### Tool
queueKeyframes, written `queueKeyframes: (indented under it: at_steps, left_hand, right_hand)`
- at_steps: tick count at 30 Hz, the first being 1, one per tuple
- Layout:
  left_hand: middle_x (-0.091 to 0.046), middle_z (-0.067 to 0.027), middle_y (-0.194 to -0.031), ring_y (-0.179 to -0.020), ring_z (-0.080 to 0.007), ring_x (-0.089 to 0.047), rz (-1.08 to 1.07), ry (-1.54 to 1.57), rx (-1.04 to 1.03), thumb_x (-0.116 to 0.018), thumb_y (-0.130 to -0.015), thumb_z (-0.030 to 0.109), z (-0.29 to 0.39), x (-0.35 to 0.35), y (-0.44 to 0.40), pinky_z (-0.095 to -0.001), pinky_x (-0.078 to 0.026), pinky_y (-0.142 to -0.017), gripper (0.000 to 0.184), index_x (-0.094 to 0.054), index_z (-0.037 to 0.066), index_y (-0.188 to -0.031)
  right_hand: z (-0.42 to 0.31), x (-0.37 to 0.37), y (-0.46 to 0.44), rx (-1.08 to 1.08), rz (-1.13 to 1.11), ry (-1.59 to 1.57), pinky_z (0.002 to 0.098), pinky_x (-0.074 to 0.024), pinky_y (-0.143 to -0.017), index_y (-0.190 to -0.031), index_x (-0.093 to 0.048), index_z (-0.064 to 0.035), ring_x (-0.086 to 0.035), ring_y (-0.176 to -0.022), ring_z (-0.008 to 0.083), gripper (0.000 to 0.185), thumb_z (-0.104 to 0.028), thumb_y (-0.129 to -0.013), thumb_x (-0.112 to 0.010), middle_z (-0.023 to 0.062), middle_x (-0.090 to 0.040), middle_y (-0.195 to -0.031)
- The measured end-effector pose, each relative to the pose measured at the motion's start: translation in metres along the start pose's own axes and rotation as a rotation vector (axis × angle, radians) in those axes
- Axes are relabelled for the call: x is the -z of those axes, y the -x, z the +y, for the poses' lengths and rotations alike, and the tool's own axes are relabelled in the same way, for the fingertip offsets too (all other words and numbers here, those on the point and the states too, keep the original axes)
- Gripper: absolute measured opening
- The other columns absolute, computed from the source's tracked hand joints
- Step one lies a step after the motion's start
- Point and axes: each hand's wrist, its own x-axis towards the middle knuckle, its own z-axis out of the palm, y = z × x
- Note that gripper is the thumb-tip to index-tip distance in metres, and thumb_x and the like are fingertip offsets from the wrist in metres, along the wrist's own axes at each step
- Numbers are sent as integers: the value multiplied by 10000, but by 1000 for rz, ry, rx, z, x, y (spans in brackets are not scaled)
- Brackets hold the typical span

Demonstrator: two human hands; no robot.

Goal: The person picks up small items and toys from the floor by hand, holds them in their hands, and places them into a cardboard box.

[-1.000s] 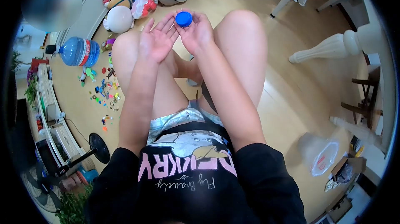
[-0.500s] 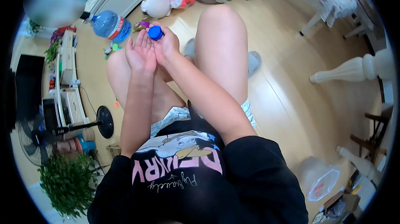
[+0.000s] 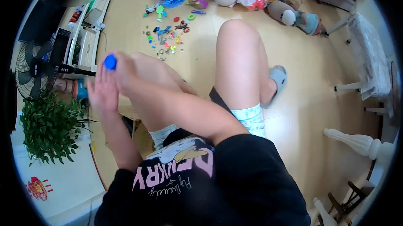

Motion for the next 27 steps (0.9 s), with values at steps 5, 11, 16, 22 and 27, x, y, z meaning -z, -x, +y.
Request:
queueKeyframes:
  at_steps: [5,11,16,22,27]
  left_hand:
    - [-330,-201,-1519,-1358,-293,-384,322,7,-146,-185,-1016,500,71,125,31,-420,-321,-1127,707,-279,-26,-1480]
    - [-368,-200,-1490,-1377,-310,-358,517,180,-60,-165,-1028,468,65,220,74,-467,-243,-1169,691,-311,-64,-1444]
    - [-371,-195,-1488,-1372,-308,-358,601,299,-124,-173,-1028,474,39,232,87,-472,-263,-1163,695,-338,-74,-1424]
    - [-514,-192,-1349,-1282,-283,-478,642,353,-268,-222,-1026,425,18,245,83,-439,-368,-1104,635,-418,-80,-1358]
    - [-511,-173,-1347,-1239,-262,-504,609,451,-297,-302,-1014,422,13,255,74,-416,-377,-1096,612,-418,-63,-1367]
  right_hand:
    - [154,12,-11,-197,216,260,302,-448,-625,-869,-633,-62,-545,-693,152,210,-245,-844,-533,54,-587,-767]
    - [218,85,1,-703,313,190,343,-466,-700,-811,-578,-100,-532,-734,189,204,-302,-787,-597,66,-562,-798]
    - [208,98,9,-712,214,375,354,-454,-799,-909,-620,-76,-552,-852,204,297,-296,-911,-420,67,-591,-870]
    - [198,91,6,-769,165,515,374,-464,-884,-993,-602,-44,-583,-944,189,219,-208,-920,-476,84,-618,-977]
    - [194,113,-12,-806,139,330,447,-444,-999,-1094,-549,11,-588,-1096,311,397,-336,-982,-392,189,-609,-1137]
